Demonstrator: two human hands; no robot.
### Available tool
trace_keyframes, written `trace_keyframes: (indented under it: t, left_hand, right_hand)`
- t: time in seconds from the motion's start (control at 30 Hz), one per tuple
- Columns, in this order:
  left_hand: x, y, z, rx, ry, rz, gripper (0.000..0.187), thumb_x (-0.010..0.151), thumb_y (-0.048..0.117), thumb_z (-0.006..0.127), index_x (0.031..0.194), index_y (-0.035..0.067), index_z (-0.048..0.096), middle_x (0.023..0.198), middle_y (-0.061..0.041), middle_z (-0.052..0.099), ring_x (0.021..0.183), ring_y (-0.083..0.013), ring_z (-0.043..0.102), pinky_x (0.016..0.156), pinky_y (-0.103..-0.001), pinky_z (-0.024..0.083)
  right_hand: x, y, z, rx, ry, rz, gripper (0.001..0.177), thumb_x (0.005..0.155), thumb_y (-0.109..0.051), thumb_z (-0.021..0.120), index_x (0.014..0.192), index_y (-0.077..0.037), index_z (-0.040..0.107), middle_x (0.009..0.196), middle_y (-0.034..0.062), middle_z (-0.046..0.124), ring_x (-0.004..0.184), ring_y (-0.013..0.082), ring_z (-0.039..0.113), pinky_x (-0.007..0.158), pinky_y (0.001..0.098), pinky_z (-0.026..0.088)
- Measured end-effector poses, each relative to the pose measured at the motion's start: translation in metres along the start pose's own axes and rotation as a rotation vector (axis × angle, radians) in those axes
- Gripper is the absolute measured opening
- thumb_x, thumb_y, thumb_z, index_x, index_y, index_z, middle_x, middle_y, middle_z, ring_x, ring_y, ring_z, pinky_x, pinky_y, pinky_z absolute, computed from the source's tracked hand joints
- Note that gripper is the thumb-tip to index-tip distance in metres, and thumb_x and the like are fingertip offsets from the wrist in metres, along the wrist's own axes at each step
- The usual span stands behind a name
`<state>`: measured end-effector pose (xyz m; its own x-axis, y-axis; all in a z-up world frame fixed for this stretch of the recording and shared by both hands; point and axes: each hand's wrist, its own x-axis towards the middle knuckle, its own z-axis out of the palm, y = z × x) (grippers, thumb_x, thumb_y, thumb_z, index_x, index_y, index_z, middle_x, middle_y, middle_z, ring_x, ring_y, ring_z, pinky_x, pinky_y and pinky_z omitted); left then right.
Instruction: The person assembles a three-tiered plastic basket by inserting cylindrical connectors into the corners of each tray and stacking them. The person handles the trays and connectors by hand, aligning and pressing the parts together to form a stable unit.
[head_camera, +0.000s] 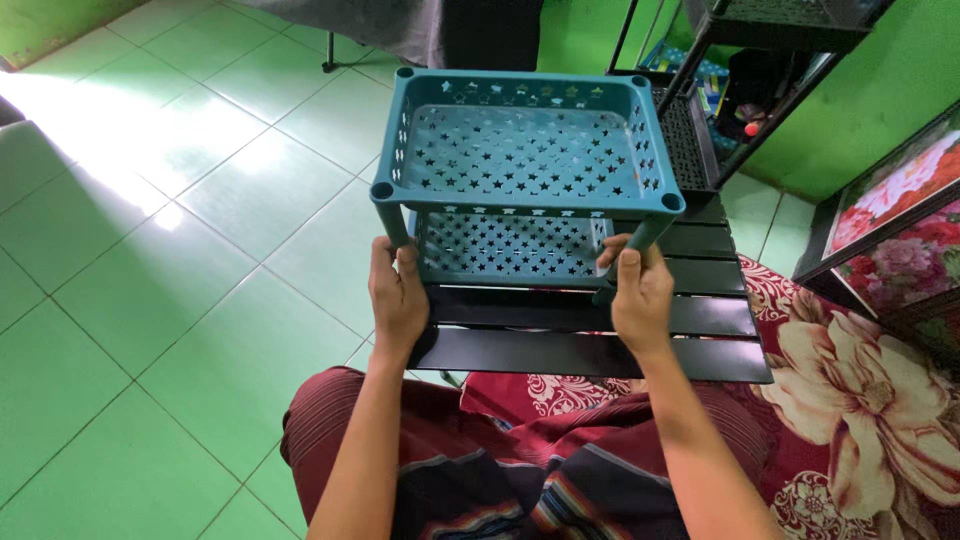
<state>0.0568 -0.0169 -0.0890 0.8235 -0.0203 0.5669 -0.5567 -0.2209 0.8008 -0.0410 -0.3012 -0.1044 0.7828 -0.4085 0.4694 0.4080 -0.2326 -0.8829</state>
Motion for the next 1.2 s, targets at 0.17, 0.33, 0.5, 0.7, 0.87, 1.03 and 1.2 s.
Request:
trace_keyframes:
  t: [0.17, 0.33, 0.5, 0.7, 0.87, 1.03, 1.2]
  left_hand:
    - [0.003, 0.009, -0.025, 0.037, -0.065, 0.101, 0.020, 0.106, 0.015, 0.061, 0.115, -0.003, 0.063, 0.103, -0.014, 0.067, 0.097, -0.0231, 0.065, 0.090, -0.034, 0.052]
    - [0.004, 0.012, -0.041, -0.011, -0.184, 0.011, 0.020, 0.102, 0.006, 0.065, 0.119, -0.003, 0.064, 0.106, -0.014, 0.070, 0.100, -0.0192, 0.068, 0.101, -0.037, 0.055]
    - [0.007, 0.015, -0.043, -0.094, -0.232, -0.166, 0.020, 0.101, 0.005, 0.064, 0.120, -0.003, 0.063, 0.105, -0.011, 0.071, 0.087, -0.0139, 0.067, 0.092, -0.037, 0.063]
    - [0.012, 0.025, -0.046, -0.110, -0.266, -0.103, 0.023, 0.101, 0.004, 0.062, 0.123, -0.002, 0.062, 0.122, -0.012, 0.066, 0.106, -0.0171, 0.069, 0.089, -0.037, 0.059]
    - [0.011, 0.033, -0.047, -0.070, -0.282, -0.137, 0.024, 0.100, 0.005, 0.061, 0.123, -0.001, 0.062, 0.122, -0.012, 0.066, 0.108, -0.0200, 0.070, 0.091, -0.037, 0.064]
    - [0.010, 0.033, -0.041, -0.075, -0.254, -0.109, 0.023, 0.100, 0.004, 0.060, 0.122, -0.001, 0.062, 0.123, -0.013, 0.066, 0.111, -0.0221, 0.070, 0.095, -0.038, 0.062]
    - [0.006, 0.025, -0.035, -0.037, -0.215, -0.124, 0.024, 0.100, 0.005, 0.059, 0.123, -0.001, 0.063, 0.122, -0.013, 0.068, 0.107, -0.0216, 0.071, 0.091, -0.036, 0.061]
  right_hand:
    - [-0.005, -0.016, -0.021, -0.147, -0.091, -0.001, 0.023, 0.103, -0.010, 0.062, 0.124, 0.001, 0.061, 0.115, 0.0058, 0.066, 0.106, 0.0127, 0.062, 0.095, 0.0280, 0.049]
    - [-0.005, -0.019, -0.034, -0.100, -0.184, 0.146, 0.027, 0.102, -0.011, 0.063, 0.127, 0.000, 0.061, 0.118, 0.0073, 0.069, 0.111, 0.0140, 0.065, 0.099, 0.0289, 0.050]
    - [-0.001, -0.023, -0.042, -0.110, -0.246, 0.213, 0.032, 0.101, -0.012, 0.064, 0.131, 0.000, 0.059, 0.119, 0.0082, 0.071, 0.116, 0.0158, 0.067, 0.101, 0.0301, 0.051]
    - [0.004, -0.035, -0.043, -0.195, -0.266, 0.226, 0.029, 0.099, -0.012, 0.065, 0.126, -0.001, 0.063, 0.115, 0.0070, 0.073, 0.112, 0.0155, 0.069, 0.097, 0.0305, 0.055]
    - [0.005, -0.042, -0.041, -0.294, -0.274, 0.193, 0.026, 0.097, -0.012, 0.067, 0.121, -0.002, 0.066, 0.114, 0.0057, 0.076, 0.109, 0.0151, 0.070, 0.097, 0.0316, 0.054]
    - [0.002, -0.044, -0.035, -0.322, -0.211, 0.098, 0.026, 0.094, -0.010, 0.069, 0.119, -0.002, 0.067, 0.120, 0.0077, 0.072, 0.108, 0.0176, 0.071, 0.094, 0.0327, 0.054]
    - [0.002, -0.042, -0.031, -0.395, -0.195, -0.003, 0.031, 0.093, -0.011, 0.070, 0.122, -0.002, 0.068, 0.122, 0.0100, 0.074, 0.111, 0.0195, 0.071, 0.098, 0.0332, 0.053]
